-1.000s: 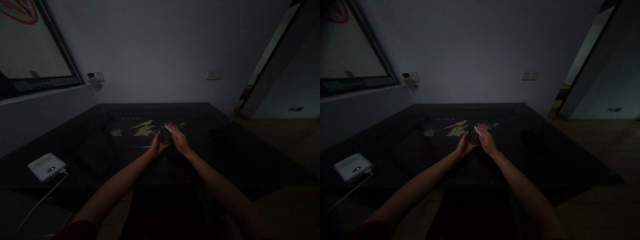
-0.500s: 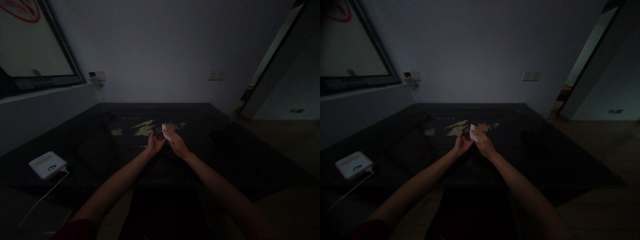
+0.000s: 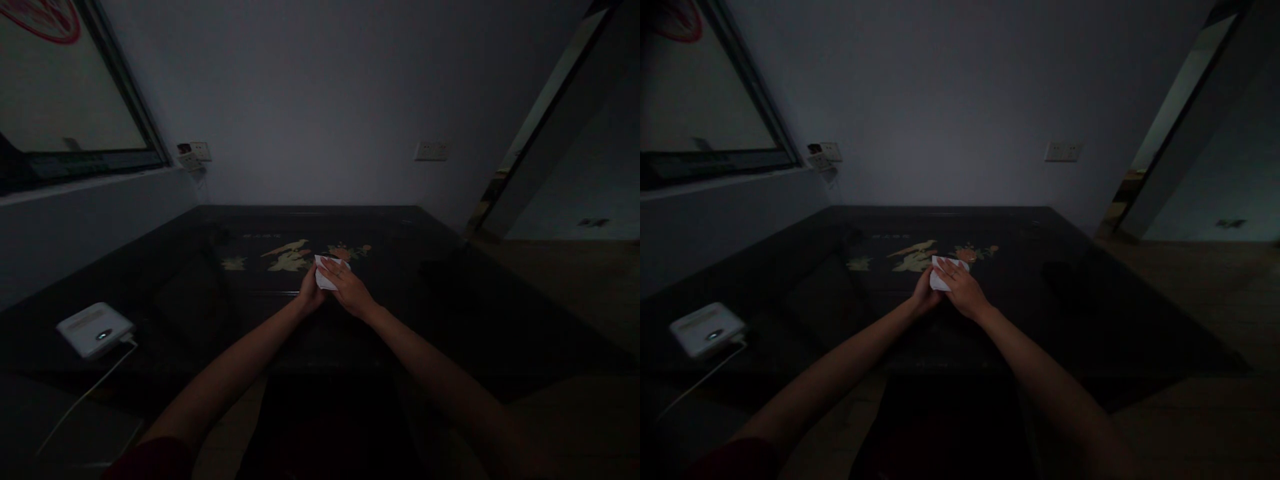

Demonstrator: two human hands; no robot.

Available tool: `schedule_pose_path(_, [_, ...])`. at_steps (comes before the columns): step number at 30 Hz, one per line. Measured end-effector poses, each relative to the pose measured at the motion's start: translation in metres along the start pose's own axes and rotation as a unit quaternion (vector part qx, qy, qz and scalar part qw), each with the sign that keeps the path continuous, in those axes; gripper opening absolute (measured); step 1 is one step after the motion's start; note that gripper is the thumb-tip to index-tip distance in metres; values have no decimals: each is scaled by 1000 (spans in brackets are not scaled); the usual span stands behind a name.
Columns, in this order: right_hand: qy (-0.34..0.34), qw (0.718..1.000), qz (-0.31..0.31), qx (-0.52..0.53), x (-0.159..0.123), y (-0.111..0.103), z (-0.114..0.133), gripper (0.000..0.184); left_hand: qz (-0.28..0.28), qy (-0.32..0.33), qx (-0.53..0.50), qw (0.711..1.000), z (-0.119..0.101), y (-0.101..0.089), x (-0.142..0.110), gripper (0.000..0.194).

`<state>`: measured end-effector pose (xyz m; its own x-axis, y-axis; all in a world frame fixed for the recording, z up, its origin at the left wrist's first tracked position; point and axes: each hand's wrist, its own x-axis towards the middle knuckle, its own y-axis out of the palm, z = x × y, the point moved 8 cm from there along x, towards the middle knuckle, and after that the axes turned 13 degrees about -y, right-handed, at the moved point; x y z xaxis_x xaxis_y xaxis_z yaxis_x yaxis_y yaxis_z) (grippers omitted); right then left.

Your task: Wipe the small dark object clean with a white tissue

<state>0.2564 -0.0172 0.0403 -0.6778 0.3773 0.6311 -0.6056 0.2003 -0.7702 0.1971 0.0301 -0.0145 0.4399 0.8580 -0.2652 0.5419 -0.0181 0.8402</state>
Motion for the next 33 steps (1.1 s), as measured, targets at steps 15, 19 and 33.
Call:
schedule_pose_path(15, [91, 985, -114, 96, -4, -14, -20, 50, -49, 86, 150, 984, -6, -10, -1, 25])
schedule_pose_path(19, [124, 974, -142, 125, -9, -15, -33, 45, -23, 77, 129, 988, -3, -6, -1, 22])
schedule_pose_path(33, [163, 964, -148, 149, -19, -8, -46, 42, -8, 4, -17, 1000, -7, -9, 4, 39])
